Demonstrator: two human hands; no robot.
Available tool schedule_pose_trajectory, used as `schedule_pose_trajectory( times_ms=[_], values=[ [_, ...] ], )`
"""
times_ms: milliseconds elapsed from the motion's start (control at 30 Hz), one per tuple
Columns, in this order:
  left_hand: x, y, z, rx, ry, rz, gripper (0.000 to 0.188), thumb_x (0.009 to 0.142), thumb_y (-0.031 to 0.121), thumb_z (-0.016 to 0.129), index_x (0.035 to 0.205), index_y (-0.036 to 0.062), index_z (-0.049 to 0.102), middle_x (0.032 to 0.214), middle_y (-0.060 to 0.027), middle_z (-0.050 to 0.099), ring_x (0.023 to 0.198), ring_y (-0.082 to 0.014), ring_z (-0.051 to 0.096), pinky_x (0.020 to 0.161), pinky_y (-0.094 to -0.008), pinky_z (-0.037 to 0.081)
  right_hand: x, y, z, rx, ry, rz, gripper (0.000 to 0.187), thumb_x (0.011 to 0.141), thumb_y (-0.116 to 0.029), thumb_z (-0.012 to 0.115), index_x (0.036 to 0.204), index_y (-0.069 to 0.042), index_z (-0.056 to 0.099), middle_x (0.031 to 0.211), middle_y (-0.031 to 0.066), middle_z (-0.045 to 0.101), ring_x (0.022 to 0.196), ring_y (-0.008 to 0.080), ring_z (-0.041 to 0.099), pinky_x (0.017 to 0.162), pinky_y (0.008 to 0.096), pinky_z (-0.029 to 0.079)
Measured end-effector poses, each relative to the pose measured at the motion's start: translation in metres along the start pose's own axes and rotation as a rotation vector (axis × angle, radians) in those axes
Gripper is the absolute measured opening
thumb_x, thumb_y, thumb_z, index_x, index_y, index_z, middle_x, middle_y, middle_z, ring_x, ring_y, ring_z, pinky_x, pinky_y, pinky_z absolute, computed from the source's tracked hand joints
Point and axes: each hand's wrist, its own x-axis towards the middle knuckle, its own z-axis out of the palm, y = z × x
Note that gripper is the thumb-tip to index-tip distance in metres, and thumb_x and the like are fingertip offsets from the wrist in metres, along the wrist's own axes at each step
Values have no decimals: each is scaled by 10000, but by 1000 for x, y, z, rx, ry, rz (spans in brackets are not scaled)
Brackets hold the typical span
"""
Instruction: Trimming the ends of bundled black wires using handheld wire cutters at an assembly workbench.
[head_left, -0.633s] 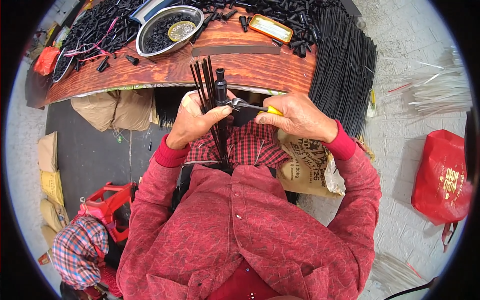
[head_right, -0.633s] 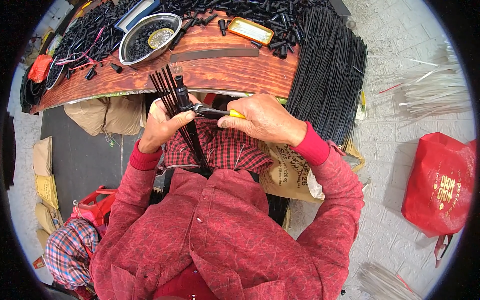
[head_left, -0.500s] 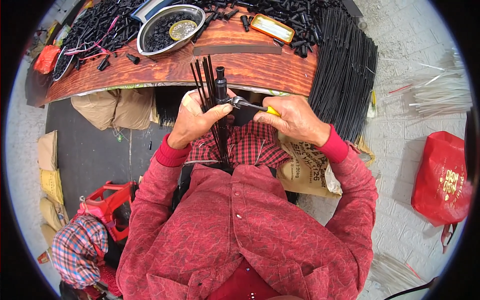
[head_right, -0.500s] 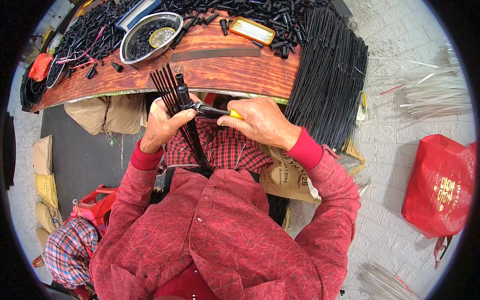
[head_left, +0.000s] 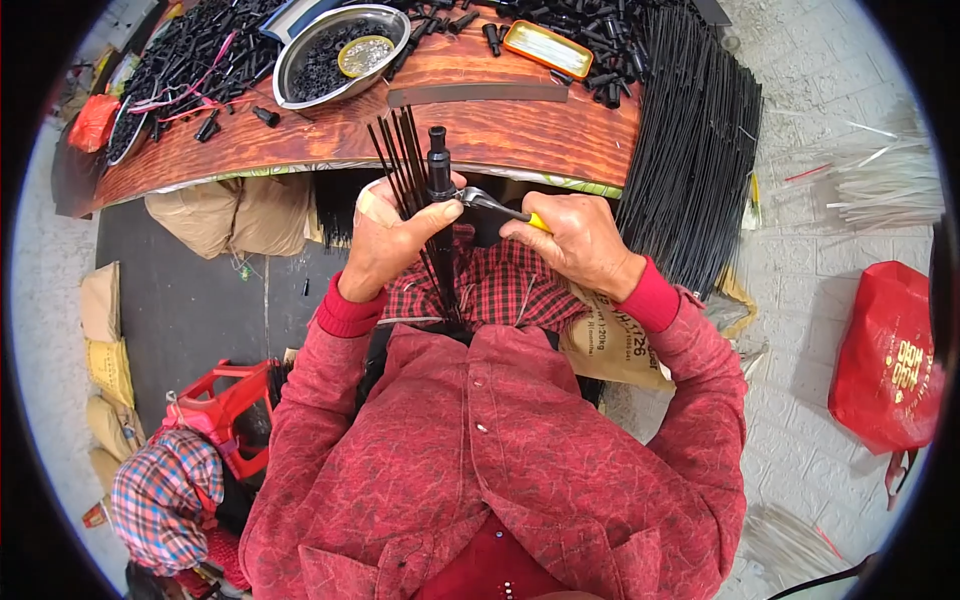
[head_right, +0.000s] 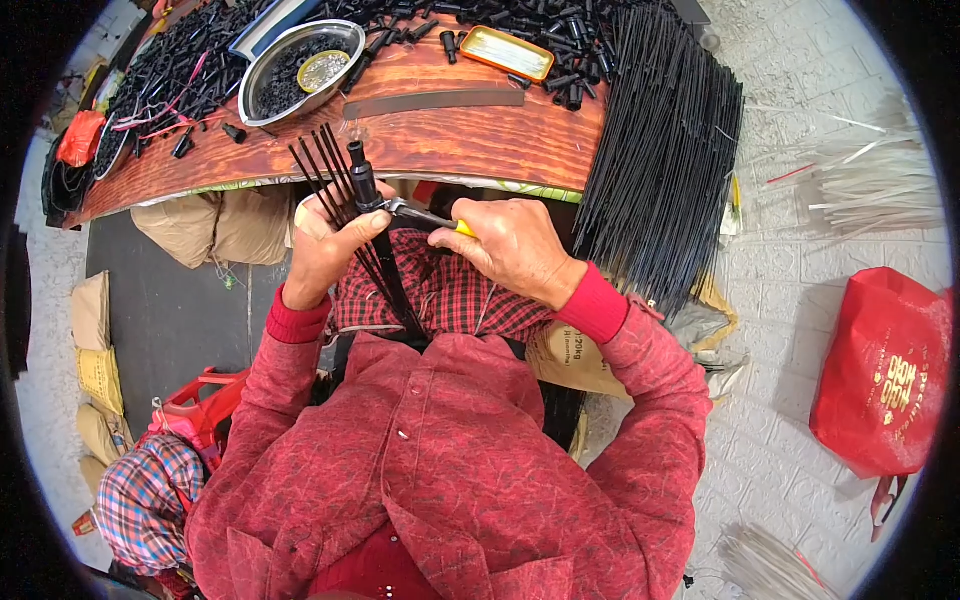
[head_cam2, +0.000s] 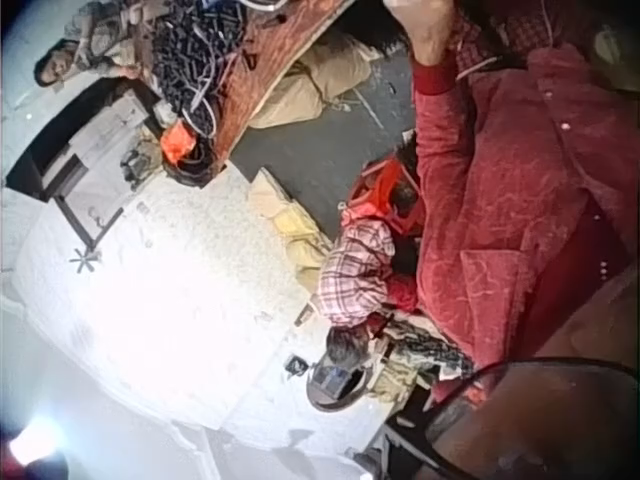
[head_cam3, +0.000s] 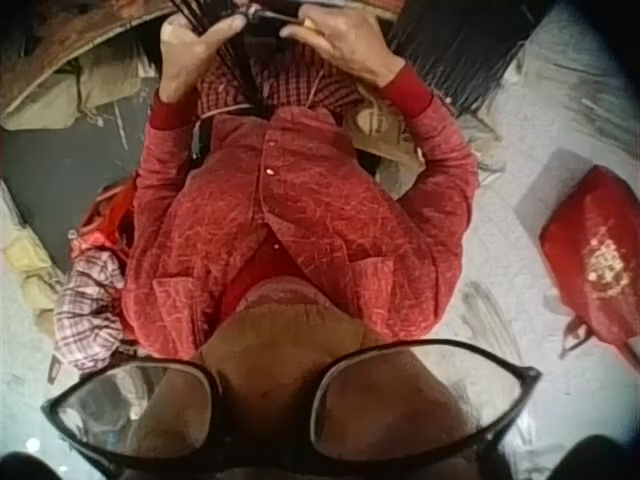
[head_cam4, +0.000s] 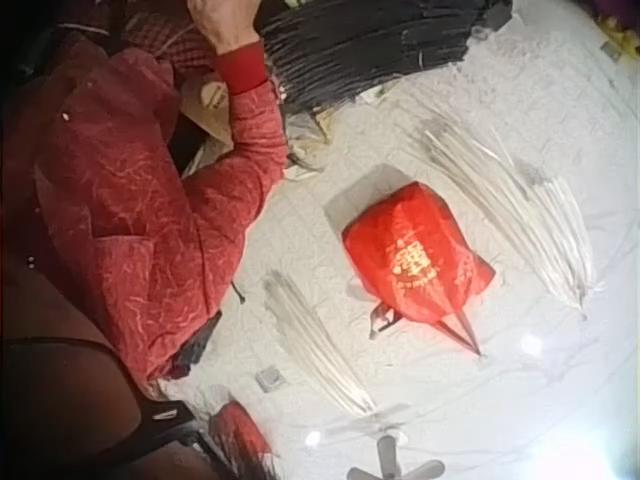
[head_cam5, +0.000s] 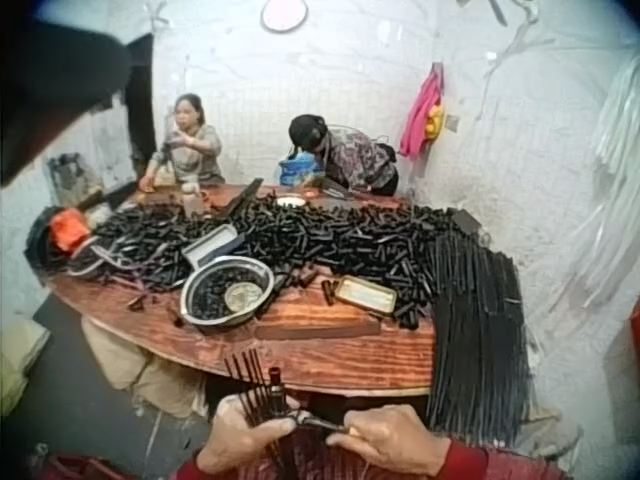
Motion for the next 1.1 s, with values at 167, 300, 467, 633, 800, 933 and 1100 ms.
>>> schedule_pose_trajectory(
  times_ms=[167, 300, 467, 633, 800, 933, 1100],
  values=[
    [-1, 4, -3, -32, -25, -30, 241, 817, 61, 791, 1035, -1, 710, 899, -15, 712, 804, -71, 640, 740, -234, 518, 6, -7, -23, 7, -162, 68, 449, 937, -481, 598, 788, -59, 563, 656, 148, 613, 640, 370, 624, 546, 476, 434],
    [-1, 8, -2, -69, -64, -47, 231, 800, 62, 807, 1000, 6, 705, 883, -18, 709, 780, -76, 641, 723, -236, 520, 8, -9, -35, 87, -260, 90, 452, 960, -490, 566, 816, -61, 581, 642, 133, 613, 645, 381, 621, 564, 486, 440],
    [-3, 11, 0, -84, -87, -54, 240, 785, 67, 820, 987, 11, 704, 861, -19, 706, 768, -85, 648, 720, -239, 523, 12, -10, -47, 206, -336, 113, 460, 982, -490, 544, 830, -60, 602, 627, 91, 623, 618, 319, 640, 571, 439, 472],
    [-4, 17, 6, -100, -73, -109, 264, 754, 86, 819, 970, 27, 680, 833, 20, 640, 765, -76, 581, 713, -241, 463, 24, -9, -66, 362, -563, 251, 485, 998, -499, 531, 861, -42, 622, 624, 39, 627, 576, 168, 637, 553, 335, 498],
    [-6, 14, 7, -120, -51, -93, 277, 738, 97, 823, 968, 20, 689, 834, 14, 642, 764, -82, 583, 720, -245, 460, 28, -6, -70, 676, -713, 422, 531, 1002, -536, 509, 849, -36, 604, 641, 35, 607, 556, 119, 610, 512, 281, 488],
    [-6, 10, 1, -178, -102, -72, 287, 752, 41, 817, 1016, 1, 709, 897, -40, 712, 814, -105, 657, 769, -262, 530, 22, 2, -56, 846, -791, 532, 556, 1024, -539, 455, 784, -47, 550, 603, 25, 544, 475, 109, 524, 421, 282, 417],
    [-3, 19, 1, -142, -180, -86, 297, 775, 52, 800, 1053, -10, 713, 909, -44, 715, 830, -107, 652, 783, -269, 527, -7, 16, -17, 1640, -996, 778, 687, 995, -644, 372, 701, -39, 515, 504, 53, 459, 369, 137, 439, 340, 268, 336]
  ],
)
